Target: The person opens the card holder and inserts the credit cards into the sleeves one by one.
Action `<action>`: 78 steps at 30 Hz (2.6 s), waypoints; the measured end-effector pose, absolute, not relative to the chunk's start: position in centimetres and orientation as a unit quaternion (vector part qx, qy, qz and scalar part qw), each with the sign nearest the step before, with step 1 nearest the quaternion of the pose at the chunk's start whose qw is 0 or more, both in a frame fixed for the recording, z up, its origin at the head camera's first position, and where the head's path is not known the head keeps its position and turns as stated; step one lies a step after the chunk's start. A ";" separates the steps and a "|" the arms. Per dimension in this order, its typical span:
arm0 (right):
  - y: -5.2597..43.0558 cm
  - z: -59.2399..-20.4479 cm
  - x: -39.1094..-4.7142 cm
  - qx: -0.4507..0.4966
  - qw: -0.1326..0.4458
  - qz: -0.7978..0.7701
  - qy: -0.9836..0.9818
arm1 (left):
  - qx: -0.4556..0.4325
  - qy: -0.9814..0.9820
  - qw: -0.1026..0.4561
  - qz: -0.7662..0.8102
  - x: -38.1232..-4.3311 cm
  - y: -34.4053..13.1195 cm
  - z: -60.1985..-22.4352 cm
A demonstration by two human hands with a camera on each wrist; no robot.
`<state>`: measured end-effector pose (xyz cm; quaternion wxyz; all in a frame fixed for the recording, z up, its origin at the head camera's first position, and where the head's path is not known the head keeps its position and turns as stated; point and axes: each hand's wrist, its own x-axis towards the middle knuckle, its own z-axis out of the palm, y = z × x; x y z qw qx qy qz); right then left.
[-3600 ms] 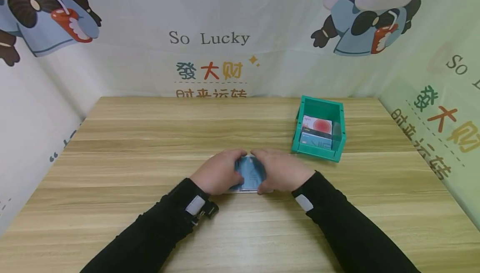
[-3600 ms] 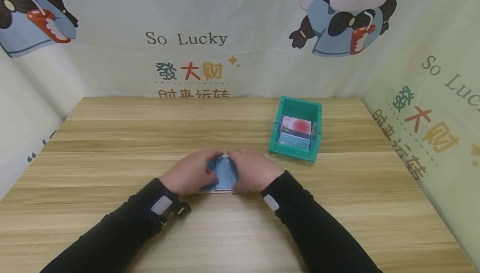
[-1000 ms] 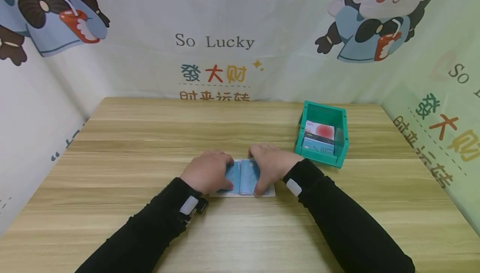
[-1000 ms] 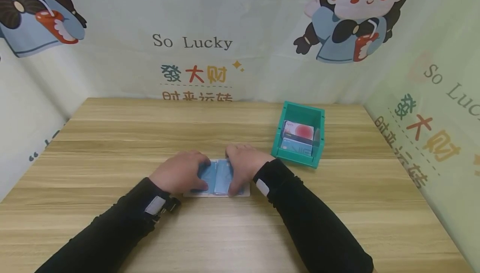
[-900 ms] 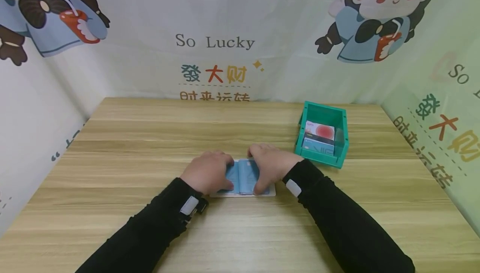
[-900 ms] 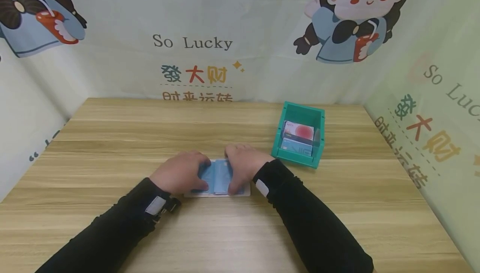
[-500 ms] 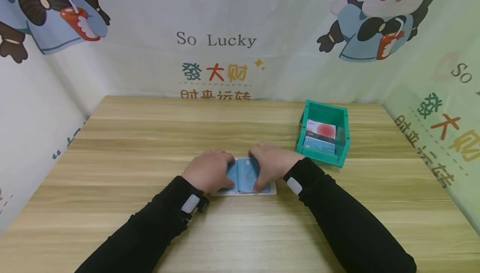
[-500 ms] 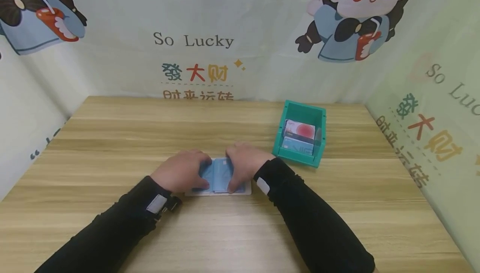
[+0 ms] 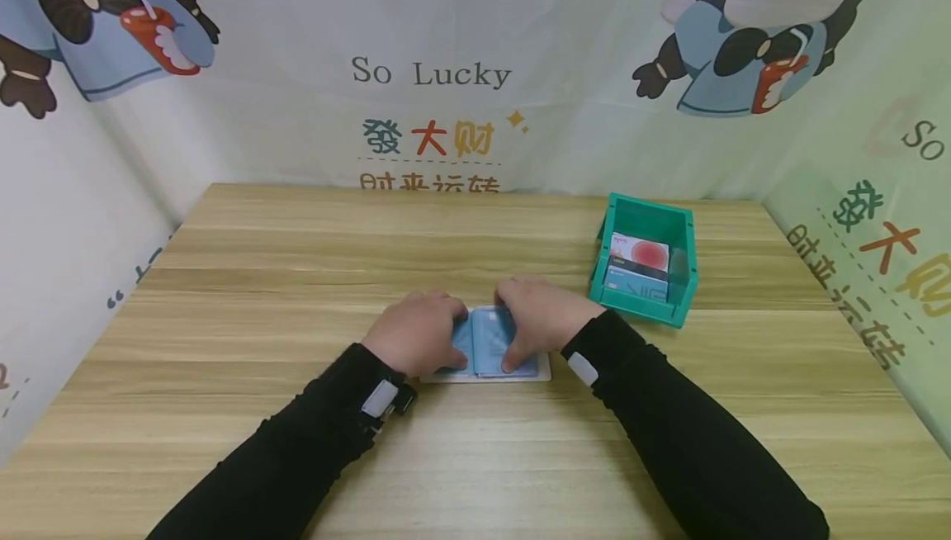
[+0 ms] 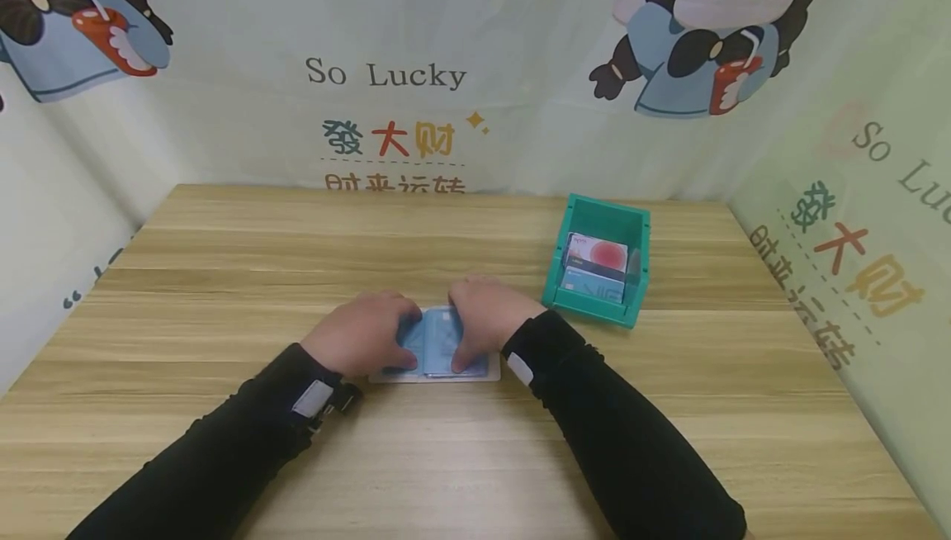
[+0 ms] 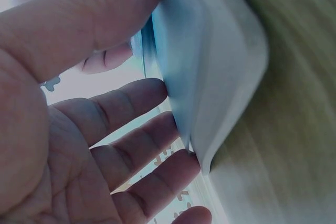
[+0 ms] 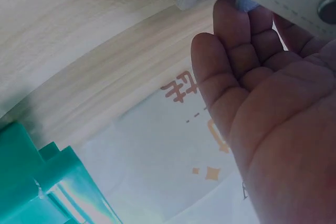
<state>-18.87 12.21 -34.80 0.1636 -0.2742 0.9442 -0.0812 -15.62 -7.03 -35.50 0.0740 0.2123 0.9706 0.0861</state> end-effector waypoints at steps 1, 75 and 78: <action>12.3 -34.8 -18.8 -0.273 0.161 -0.080 0.945 | 0.214 0.970 0.073 0.085 -15.6 -7.0 -35.5; 11.5 -34.2 -18.0 -0.169 0.151 -0.415 0.881 | 0.200 0.957 0.090 0.188 -17.1 -8.7 -35.5; 11.2 -34.2 -17.8 -0.198 0.159 -0.413 0.875 | 0.198 0.956 0.094 0.192 -17.1 -8.8 -35.2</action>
